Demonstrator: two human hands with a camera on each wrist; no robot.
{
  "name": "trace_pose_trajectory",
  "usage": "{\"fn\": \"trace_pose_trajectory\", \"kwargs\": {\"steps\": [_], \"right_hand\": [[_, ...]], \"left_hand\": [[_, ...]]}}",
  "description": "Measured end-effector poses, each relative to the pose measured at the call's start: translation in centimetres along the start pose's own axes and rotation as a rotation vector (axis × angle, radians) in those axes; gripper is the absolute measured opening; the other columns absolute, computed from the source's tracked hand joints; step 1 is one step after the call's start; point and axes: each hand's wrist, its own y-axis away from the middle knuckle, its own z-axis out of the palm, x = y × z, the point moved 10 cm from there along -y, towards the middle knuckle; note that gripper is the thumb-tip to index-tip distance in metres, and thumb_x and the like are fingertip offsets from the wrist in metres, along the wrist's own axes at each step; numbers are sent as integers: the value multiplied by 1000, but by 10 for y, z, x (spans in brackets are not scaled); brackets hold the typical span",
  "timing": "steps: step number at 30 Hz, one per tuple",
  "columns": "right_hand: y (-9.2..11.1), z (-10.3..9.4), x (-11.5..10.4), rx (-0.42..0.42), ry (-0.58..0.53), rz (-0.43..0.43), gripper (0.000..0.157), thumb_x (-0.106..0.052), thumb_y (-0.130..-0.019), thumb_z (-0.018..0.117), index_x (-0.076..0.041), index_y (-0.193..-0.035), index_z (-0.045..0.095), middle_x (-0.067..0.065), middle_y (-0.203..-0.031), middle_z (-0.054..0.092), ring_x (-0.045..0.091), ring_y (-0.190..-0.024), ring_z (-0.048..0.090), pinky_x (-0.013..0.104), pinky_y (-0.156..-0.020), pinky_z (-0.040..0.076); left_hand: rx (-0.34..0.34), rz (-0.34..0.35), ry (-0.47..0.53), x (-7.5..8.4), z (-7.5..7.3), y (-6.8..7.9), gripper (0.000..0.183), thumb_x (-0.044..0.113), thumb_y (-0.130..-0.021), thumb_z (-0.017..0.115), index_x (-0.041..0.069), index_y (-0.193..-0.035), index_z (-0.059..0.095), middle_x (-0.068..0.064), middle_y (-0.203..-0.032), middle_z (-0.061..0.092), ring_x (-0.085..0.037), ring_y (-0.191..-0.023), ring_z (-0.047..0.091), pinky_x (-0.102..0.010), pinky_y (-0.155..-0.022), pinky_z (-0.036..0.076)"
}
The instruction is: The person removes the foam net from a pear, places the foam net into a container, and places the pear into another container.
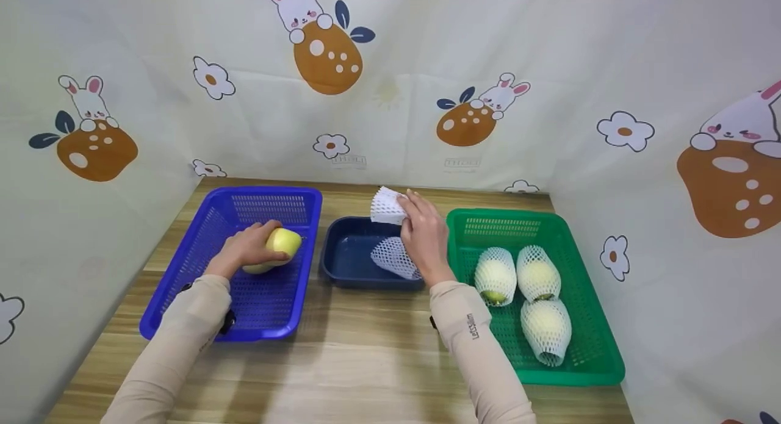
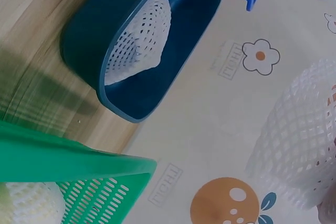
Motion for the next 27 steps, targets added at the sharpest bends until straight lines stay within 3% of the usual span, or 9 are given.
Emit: {"fn": "trace_pose_trajectory", "kwargs": {"steps": [7,16,27], "right_hand": [[1,11,1,-10,3,5,39,9,-68,56,-6,-103,66,9,-109,60,26,-101,54,41,-79,43],[4,21,2,-19,29,-5,39,8,-69,55,-6,-103,66,8,-110,60,24,-102,54,39,-80,42],[11,40,-1,-48,59,-42,36,7,-69,55,-5,-102,67,11,-107,60,29,-98,55,42,-76,44]], "left_hand": [[-52,-16,-33,-1,10,-3,68,40,-68,69,9,-123,44,-18,-101,51,-35,-86,51,-50,-74,38],[-63,-22,-37,-2,10,-4,71,38,-66,71,7,-124,43,-20,-104,51,-38,-89,51,-51,-74,38],[-153,-56,-77,-9,22,-2,68,36,-67,72,6,-121,44,-21,-105,52,-38,-94,50,-51,-77,38]]}}
